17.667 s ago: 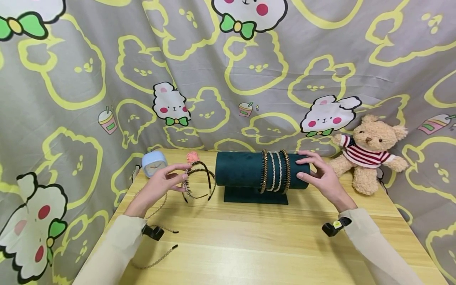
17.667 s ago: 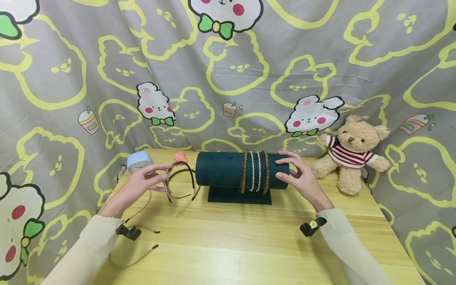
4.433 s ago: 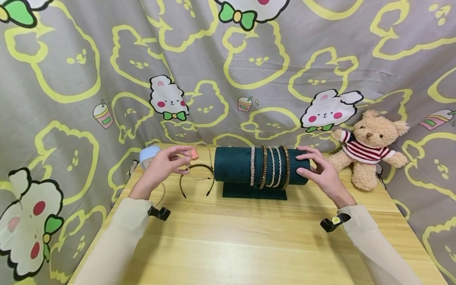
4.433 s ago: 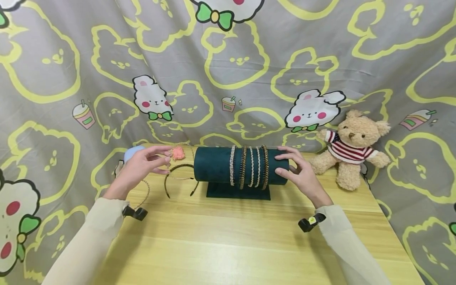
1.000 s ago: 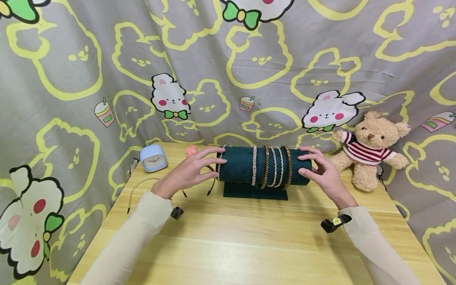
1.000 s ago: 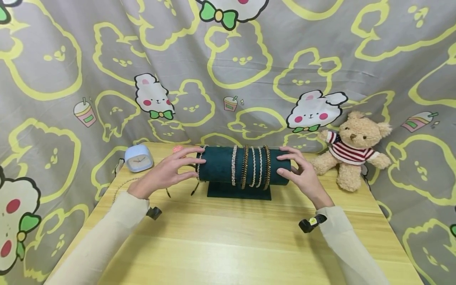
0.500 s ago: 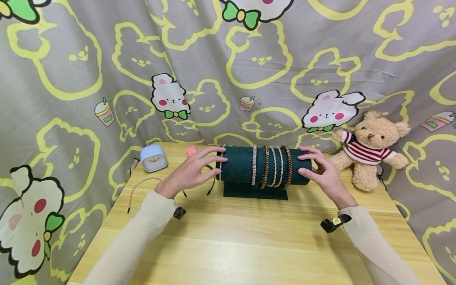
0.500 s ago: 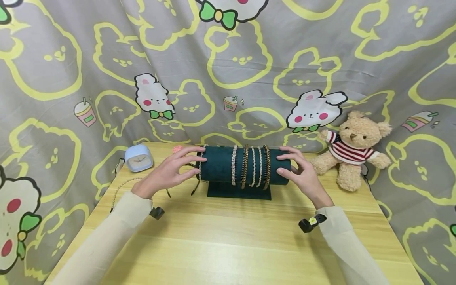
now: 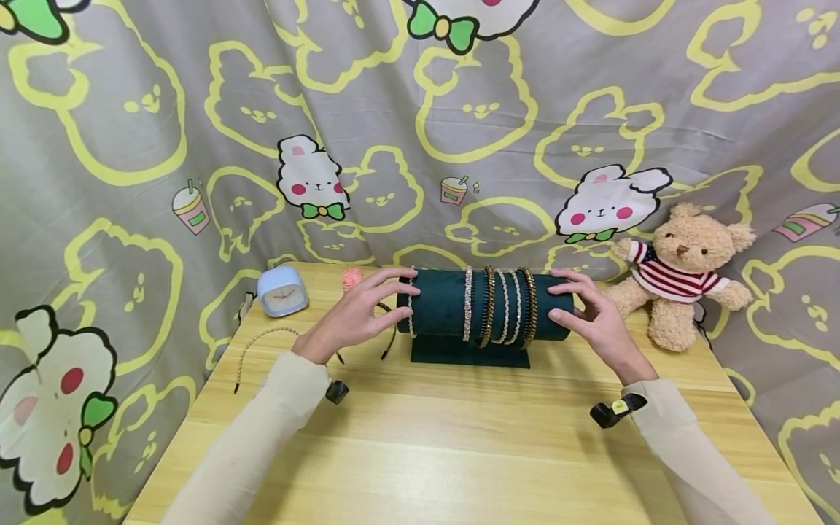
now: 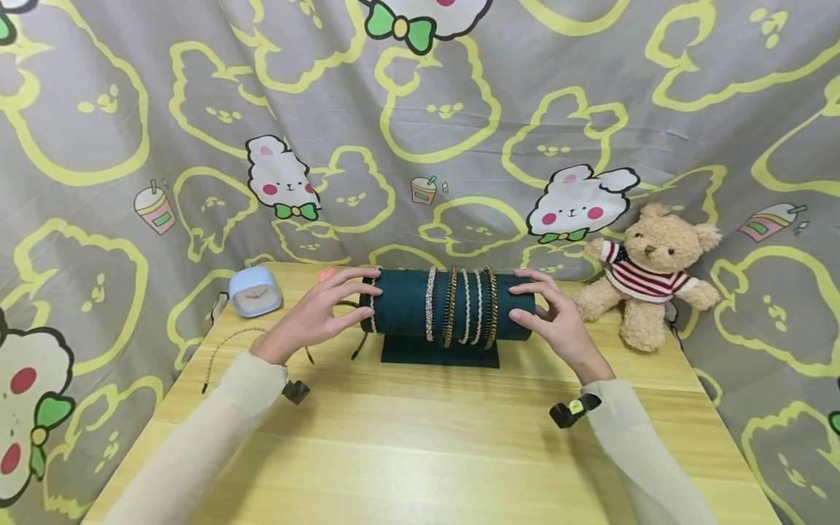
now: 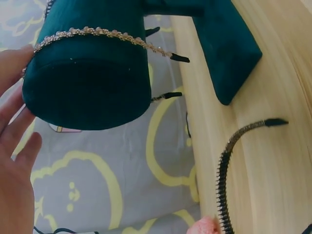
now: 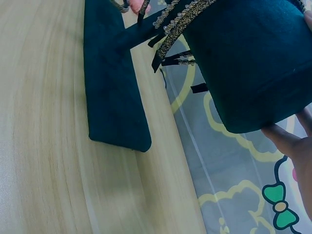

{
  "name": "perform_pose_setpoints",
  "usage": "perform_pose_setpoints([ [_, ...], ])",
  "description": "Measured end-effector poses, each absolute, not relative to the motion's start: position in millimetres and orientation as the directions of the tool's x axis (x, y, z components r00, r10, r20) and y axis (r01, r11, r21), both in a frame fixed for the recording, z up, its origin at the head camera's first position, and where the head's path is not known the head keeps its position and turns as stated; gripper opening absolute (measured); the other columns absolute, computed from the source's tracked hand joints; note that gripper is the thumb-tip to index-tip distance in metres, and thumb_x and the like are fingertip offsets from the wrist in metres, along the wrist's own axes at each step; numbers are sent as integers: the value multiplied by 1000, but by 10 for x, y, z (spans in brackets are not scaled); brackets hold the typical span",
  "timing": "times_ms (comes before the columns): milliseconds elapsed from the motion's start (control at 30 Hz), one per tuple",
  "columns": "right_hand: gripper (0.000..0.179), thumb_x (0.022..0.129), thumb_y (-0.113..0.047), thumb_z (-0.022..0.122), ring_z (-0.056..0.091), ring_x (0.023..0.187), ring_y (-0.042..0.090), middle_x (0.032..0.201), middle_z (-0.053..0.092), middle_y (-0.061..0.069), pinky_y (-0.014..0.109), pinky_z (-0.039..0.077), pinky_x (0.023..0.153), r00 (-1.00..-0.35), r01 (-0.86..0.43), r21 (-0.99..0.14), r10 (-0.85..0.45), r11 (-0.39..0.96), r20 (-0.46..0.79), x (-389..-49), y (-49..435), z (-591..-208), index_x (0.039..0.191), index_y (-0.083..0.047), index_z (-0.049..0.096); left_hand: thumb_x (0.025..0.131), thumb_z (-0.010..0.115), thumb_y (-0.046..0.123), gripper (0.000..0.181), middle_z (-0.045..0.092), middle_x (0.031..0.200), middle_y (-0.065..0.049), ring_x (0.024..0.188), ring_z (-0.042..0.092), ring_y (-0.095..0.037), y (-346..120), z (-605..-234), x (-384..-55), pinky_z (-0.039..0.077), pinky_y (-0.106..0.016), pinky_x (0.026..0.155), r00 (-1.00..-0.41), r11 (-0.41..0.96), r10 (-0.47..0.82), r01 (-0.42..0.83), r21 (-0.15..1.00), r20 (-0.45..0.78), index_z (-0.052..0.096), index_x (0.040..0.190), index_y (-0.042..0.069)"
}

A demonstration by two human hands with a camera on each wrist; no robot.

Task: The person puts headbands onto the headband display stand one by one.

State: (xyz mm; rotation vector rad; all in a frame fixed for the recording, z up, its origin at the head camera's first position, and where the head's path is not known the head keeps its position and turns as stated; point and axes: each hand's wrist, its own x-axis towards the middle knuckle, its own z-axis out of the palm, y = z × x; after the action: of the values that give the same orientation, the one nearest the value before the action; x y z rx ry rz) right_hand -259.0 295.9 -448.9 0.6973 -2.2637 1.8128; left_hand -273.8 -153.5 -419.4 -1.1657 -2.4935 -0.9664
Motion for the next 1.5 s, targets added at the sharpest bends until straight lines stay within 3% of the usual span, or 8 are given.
perform_pose_setpoints([
  [267,33,101,9,69,42,150,15,164,45,8,14,54,101,-880,-447,-880,-257,161,400,-2595,2952,-4488,134,7,65,104,79,26,31,59,158,0,147,56,-24,-1440,-4148,-2729,50,-51,120,-691,472,568,719,511,447,77,134,19],
  [467,33,101,10,68,42,150,15,164,45,9,15,54,100,-874,-456,-877,-260,151,410,-2595,2954,-4487,134,8,66,103,79,28,30,60,157,1,146,56,-24,-1392,-4096,-2727,55,-50,112,-714,469,562,691,549,418,77,132,19],
  [800,33,101,9,69,43,150,15,164,46,8,15,55,99,-880,-450,-876,-252,175,402,-2569,2951,-4477,134,7,66,101,81,26,29,62,154,-1,144,59,-22,-1316,-4105,-2781,54,-46,114,-681,435,579,723,536,449,78,129,18],
  [1500,34,101,10,68,44,149,15,164,45,7,15,56,95,-877,-453,-876,-257,167,405,-2585,2957,-4497,135,8,65,103,79,30,27,63,151,-3,138,63,-22,-994,-3960,-2798,54,-41,115,-692,504,617,713,488,375,77,126,17],
])
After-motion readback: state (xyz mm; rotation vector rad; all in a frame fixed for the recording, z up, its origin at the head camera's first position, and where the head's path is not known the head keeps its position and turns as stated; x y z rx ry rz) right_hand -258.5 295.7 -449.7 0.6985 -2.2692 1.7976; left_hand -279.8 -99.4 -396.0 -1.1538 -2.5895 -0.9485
